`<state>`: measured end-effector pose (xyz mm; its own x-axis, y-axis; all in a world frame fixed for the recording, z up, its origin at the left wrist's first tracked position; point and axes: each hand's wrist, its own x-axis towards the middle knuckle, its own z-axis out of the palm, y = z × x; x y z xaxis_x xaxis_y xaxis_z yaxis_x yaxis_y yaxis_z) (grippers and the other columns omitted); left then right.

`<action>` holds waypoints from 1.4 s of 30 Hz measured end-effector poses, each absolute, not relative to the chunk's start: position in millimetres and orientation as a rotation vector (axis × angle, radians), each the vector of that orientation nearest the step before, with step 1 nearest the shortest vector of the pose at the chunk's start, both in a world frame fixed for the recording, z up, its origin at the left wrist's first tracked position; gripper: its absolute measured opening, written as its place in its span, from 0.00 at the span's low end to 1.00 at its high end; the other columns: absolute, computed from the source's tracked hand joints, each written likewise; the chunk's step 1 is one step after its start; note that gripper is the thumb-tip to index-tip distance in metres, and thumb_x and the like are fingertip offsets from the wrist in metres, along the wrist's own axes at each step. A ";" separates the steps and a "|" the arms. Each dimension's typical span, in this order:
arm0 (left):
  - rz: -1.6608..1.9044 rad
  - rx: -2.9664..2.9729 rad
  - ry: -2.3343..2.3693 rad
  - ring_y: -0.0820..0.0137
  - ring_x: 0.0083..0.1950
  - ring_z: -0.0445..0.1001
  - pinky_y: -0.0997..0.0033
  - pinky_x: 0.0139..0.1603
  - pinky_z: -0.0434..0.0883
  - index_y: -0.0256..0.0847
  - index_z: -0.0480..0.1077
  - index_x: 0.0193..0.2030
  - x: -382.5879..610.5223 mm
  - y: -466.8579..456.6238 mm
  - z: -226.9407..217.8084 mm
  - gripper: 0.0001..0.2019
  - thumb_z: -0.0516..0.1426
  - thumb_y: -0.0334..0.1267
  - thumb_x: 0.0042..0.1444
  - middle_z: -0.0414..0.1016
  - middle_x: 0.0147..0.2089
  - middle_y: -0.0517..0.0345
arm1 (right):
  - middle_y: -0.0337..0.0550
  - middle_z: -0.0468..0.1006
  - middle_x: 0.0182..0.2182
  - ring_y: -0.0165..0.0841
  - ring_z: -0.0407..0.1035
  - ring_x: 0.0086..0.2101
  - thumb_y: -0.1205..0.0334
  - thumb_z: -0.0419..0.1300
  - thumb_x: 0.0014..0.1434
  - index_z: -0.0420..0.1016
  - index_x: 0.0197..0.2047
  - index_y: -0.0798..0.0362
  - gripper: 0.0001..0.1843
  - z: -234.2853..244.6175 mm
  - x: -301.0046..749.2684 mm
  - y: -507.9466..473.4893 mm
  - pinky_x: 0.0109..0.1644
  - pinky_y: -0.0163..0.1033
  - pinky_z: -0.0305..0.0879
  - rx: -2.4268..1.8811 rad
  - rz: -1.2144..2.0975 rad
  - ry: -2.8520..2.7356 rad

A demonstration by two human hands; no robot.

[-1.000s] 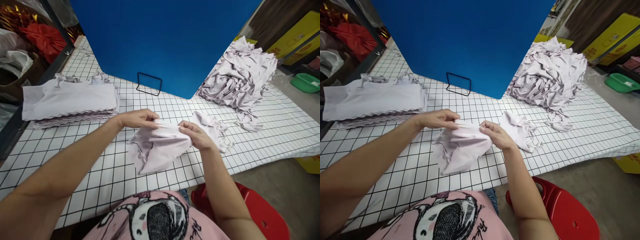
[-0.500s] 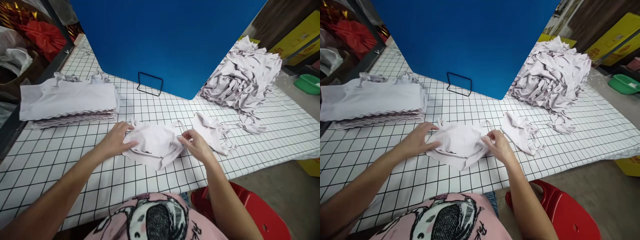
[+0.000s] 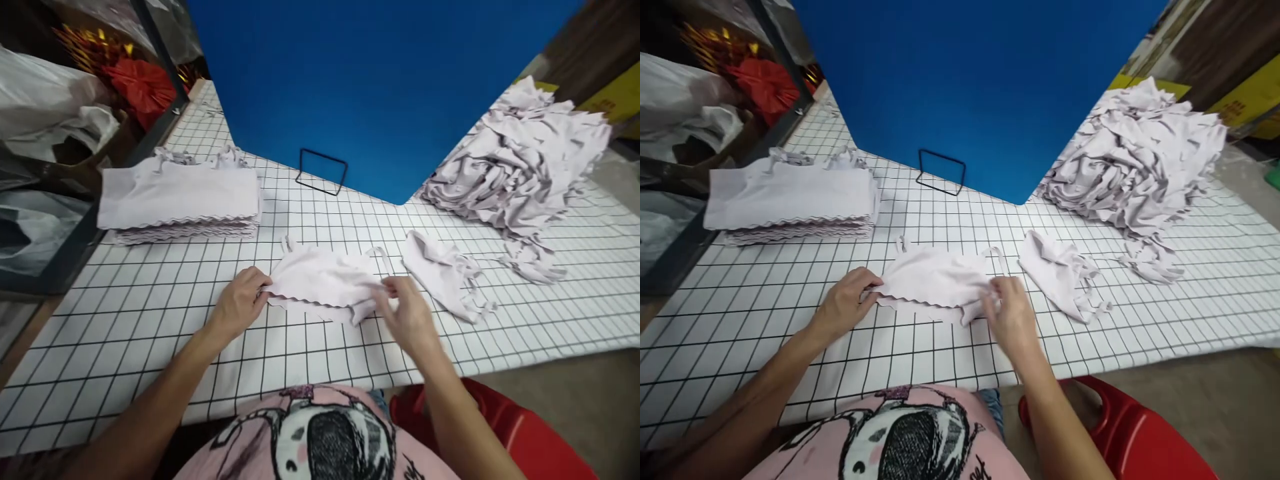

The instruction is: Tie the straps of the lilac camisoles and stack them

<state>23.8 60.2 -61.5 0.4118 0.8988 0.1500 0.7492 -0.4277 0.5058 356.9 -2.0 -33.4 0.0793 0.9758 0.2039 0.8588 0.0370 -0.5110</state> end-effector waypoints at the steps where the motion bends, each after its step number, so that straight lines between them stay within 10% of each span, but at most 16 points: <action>1: 0.600 2.292 1.427 0.64 0.43 0.71 0.63 0.43 0.72 0.40 0.69 0.42 24.1 59.2 -62.7 0.08 0.49 0.33 0.61 0.71 0.41 0.52 | 0.52 0.73 0.41 0.42 0.69 0.40 0.53 0.57 0.63 0.69 0.48 0.52 0.14 -37.1 344.1 -4.9 0.41 0.48 0.70 -1.817 0.316 -1.858; 8: 0.732 2.147 1.506 0.70 0.35 0.70 0.70 0.36 0.71 0.41 0.67 0.40 31.7 50.6 -59.7 0.05 0.51 0.34 0.60 0.70 0.40 0.56 | 0.48 0.73 0.34 0.40 0.67 0.36 0.69 0.55 0.60 0.71 0.37 0.52 0.05 -61.4 314.5 -8.2 0.35 0.43 0.66 -1.957 0.261 -1.962; 25: 0.725 2.225 1.568 0.68 0.35 0.70 0.68 0.35 0.71 0.42 0.63 0.43 45.7 10.8 -66.5 0.05 0.52 0.33 0.60 0.69 0.41 0.55 | 0.43 0.68 0.31 0.38 0.65 0.33 0.65 0.52 0.65 0.63 0.40 0.49 0.01 -50.3 345.5 -65.5 0.38 0.45 0.63 -1.769 0.423 -1.915; 34: 0.645 2.173 1.648 0.68 0.35 0.70 0.68 0.35 0.71 0.42 0.65 0.45 38.9 11.0 -63.3 0.11 0.50 0.30 0.56 0.68 0.40 0.55 | 0.49 0.70 0.42 0.44 0.66 0.44 0.76 0.53 0.51 0.66 0.46 0.52 0.19 -55.2 366.1 -87.1 0.46 0.48 0.66 -2.004 0.407 -1.895; 42: 0.357 2.237 1.434 0.62 0.46 0.72 0.66 0.37 0.75 0.45 0.65 0.55 38.6 7.5 -34.3 0.19 0.57 0.46 0.59 0.67 0.53 0.50 | 0.37 0.70 0.27 0.34 0.65 0.25 0.67 0.52 0.58 0.64 0.47 0.50 0.12 -38.0 371.1 -95.3 0.30 0.38 0.60 -2.324 0.646 -1.498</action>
<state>38.6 7.5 -34.3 0.4243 0.9051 -0.0271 0.7869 -0.3537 0.5056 371.1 -95.3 -38.0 0.3547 0.9117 -0.2072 0.7765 -0.4107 -0.4778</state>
